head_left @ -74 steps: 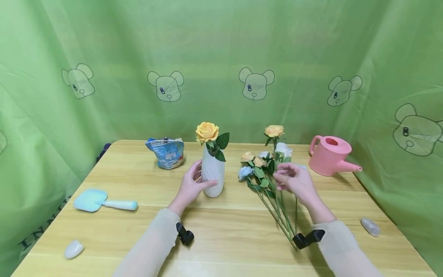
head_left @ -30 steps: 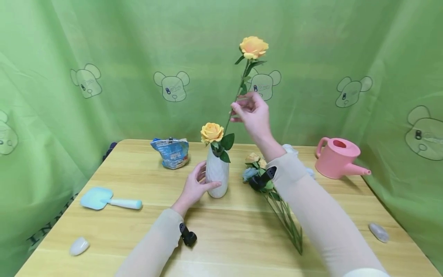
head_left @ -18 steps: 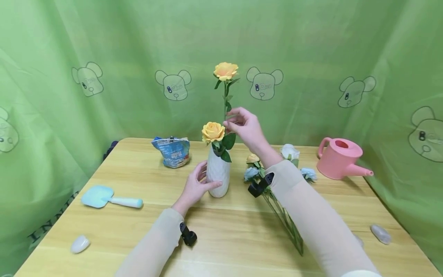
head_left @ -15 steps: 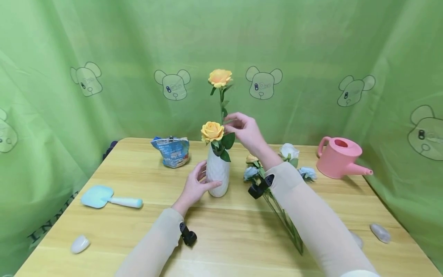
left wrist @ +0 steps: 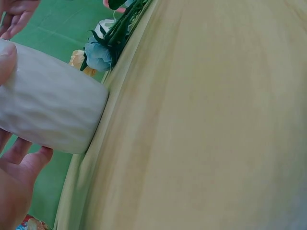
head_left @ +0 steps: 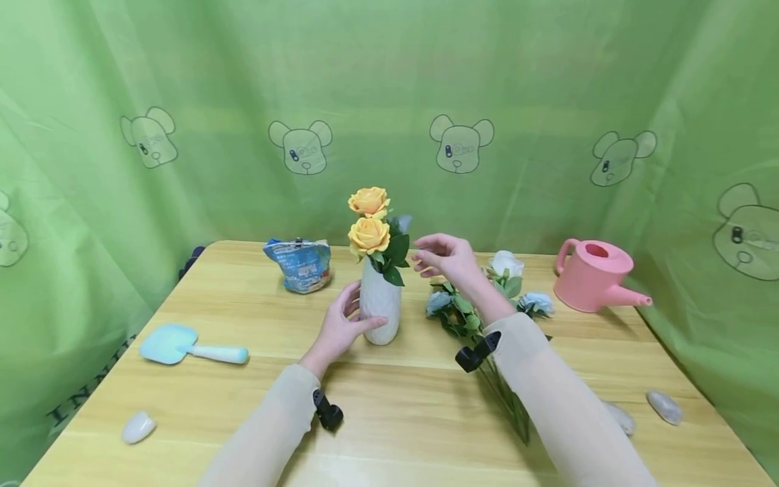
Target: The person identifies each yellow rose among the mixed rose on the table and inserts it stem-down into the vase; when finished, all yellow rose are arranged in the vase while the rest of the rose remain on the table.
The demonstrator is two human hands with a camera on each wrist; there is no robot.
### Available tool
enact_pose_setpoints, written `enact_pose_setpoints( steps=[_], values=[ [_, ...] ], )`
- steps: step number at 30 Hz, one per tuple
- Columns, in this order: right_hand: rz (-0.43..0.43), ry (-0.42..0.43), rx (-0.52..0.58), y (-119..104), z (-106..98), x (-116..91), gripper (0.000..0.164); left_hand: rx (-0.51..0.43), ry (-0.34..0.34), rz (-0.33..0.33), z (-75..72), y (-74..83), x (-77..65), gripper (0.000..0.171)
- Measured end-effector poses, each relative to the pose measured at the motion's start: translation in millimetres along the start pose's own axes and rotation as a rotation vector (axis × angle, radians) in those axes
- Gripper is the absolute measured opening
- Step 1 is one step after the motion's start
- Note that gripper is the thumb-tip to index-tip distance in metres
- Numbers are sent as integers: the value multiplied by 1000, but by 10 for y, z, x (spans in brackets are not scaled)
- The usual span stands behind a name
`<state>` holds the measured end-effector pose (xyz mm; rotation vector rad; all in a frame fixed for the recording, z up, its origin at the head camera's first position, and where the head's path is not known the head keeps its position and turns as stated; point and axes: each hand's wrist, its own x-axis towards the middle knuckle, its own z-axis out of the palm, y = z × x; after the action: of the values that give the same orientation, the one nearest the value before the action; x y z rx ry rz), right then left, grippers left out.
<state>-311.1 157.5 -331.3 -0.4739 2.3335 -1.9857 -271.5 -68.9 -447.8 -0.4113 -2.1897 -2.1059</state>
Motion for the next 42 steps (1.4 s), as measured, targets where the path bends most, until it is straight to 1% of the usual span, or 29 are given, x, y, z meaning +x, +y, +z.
enact_pose_setpoints(
  steps=[3, 7, 17, 23, 27, 29, 32, 38, 42],
  values=[
    [-2, 8, 1, 46, -69, -70, 30, -4, -3, -2, -8, -1, 0, 78],
    [-2, 16, -7, 93, -173, -184, 30, -7, -9, 13, -16, -10, -2, 79],
    [30, 58, -37, 297, -470, -512, 35, -15, -12, 11, -2, -32, -20, 79],
    [86, 86, -74, 465, -621, -731, 36, -25, -7, 5, -2, -32, -13, 77],
    [131, 93, -84, 613, -706, -864, 39, -30, -15, 7, -12, -27, -14, 77],
    [140, 92, -90, 670, -745, -920, 40, -32, -16, 12, -15, -24, -11, 77],
    [156, 96, -89, 755, -807, -992, 41, -35, -14, 16, -10, -18, -5, 77],
    [250, 110, -102, 883, -915, -1133, 40, -40, -27, 19, 15, -15, -7, 77],
    [266, 95, -141, 937, -934, -1173, 39, -41, -18, 18, 3, -22, -13, 77]
  ],
)
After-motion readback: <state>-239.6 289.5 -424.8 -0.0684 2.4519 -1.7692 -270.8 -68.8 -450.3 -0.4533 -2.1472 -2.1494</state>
